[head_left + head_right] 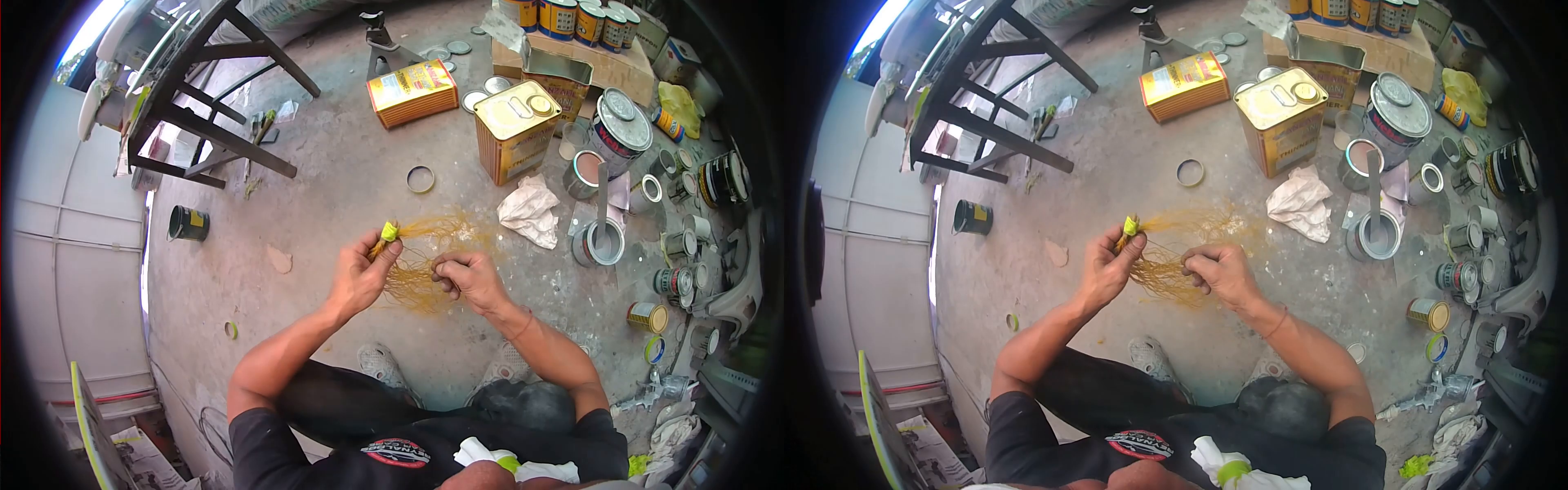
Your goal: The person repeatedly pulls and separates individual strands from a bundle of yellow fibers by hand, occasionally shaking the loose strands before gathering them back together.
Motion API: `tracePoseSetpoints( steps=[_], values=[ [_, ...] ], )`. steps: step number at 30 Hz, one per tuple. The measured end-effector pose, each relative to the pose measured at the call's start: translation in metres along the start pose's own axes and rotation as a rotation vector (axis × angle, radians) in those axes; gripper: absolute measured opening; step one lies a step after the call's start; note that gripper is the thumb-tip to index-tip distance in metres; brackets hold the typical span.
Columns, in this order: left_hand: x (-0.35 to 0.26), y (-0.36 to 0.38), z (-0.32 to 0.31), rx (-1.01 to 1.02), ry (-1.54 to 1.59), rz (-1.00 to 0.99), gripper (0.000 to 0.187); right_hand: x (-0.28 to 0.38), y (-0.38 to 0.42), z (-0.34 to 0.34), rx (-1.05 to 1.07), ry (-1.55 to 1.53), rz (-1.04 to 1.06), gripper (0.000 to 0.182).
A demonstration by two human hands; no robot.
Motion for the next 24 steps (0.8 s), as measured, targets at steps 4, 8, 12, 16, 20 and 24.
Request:
tracePoseSetpoints(
  steps=[4,8,12,16,20,24],
  values=[
    [-0.005,-0.007,0.049,-0.307,0.075,-0.125,0.019,-0.007,0.003,0.022,-0.147,0.142,-0.014,0.022],
    [-0.012,0.0,0.159,-0.717,0.307,-0.372,0.018,-0.019,0.017,0.051,-0.294,0.86,0.28,0.02],
    [0.01,0.029,0.245,-0.929,0.457,-0.447,0.015,-0.052,0.028,0.118,-0.503,1.317,0.203,0.016],
    [-0.006,0.022,0.199,-0.604,0.282,-0.292,0.017,-0.056,0.039,0.17,-0.596,1.243,0.005,0.017],
    [0.002,-0.006,0.104,-0.226,0.161,-0.033,0.019,0.01,0.025,0.116,-0.5,0.869,0.234,0.017],
    [-0.013,-0.014,0.044,0.008,0.064,0.008,0.018,0.07,0.025,0.017,-0.178,0.93,0.529,0.015]
  ],
)
Point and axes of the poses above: each hand's wrist, its own y-axis away from the middle knuckle, its own z-axis out of the back of the hand, x = y × z, the point moved 4 cm from there along -y, towards the middle knuckle, and after that the axes turned 12 degrees about x, right-handed, at the moved point
